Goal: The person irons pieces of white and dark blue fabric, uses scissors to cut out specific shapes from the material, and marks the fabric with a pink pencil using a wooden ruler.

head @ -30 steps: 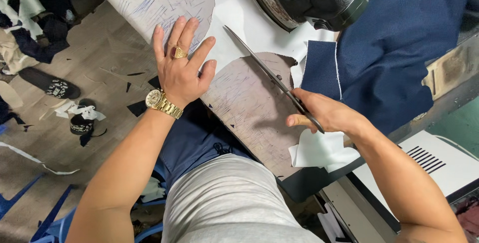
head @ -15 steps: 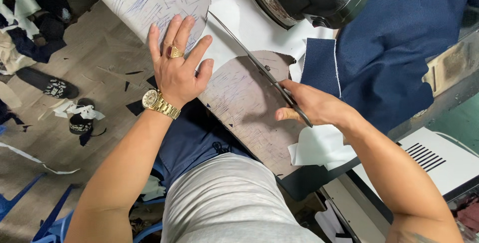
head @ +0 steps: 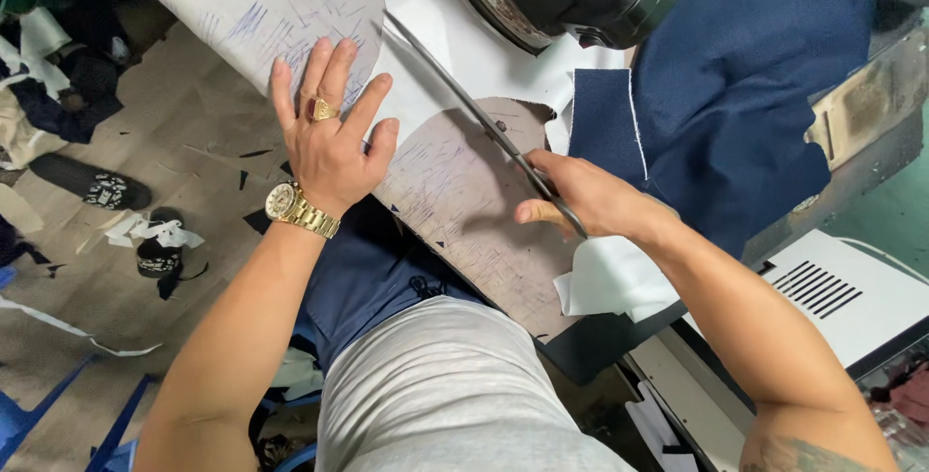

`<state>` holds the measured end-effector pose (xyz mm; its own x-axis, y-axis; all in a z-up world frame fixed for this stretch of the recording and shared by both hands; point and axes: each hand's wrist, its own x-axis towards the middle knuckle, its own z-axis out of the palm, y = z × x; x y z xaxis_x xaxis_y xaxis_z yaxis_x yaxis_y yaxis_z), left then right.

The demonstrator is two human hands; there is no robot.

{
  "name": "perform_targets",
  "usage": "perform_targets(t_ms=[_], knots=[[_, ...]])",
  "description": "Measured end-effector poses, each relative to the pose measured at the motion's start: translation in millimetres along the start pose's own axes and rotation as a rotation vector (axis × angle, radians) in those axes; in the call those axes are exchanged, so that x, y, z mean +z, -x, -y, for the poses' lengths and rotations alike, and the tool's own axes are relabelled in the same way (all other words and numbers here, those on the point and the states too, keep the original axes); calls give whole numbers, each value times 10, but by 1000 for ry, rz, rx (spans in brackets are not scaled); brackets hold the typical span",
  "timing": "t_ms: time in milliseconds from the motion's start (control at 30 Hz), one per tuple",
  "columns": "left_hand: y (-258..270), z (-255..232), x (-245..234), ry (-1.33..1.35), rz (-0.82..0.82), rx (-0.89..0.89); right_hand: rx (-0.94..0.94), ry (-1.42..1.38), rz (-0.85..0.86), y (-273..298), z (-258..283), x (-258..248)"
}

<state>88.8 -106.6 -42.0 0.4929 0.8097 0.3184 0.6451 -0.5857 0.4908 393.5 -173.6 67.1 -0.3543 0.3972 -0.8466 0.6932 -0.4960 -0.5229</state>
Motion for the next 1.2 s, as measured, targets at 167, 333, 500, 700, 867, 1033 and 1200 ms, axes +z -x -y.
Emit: perform_targets(t_ms=[167, 333, 500, 700, 867, 1033, 1200], knots=[[-451, -35, -62, 22, -166, -44, 20, -139, -108, 273, -242, 301], [-1004, 15, 158, -232, 23, -12, 36, -44, -152, 454, -379, 825], [-909, 248, -22, 114, -258, -84, 116, -144, -169, 596, -361, 1128], [647, 1610, -1161, -490, 53, -775, 362, -246, -534, 965, -492, 1807], [168, 1034, -895, -194, -33, 55, 375, -377, -916, 528, -528, 2543], [-519, 716, -521, 71, 59, 308, 352, -624, -1370, 265, 75, 2202], [-806, 1095, -573, 206, 46, 326, 514, -501, -1610, -297, -328, 2418]])
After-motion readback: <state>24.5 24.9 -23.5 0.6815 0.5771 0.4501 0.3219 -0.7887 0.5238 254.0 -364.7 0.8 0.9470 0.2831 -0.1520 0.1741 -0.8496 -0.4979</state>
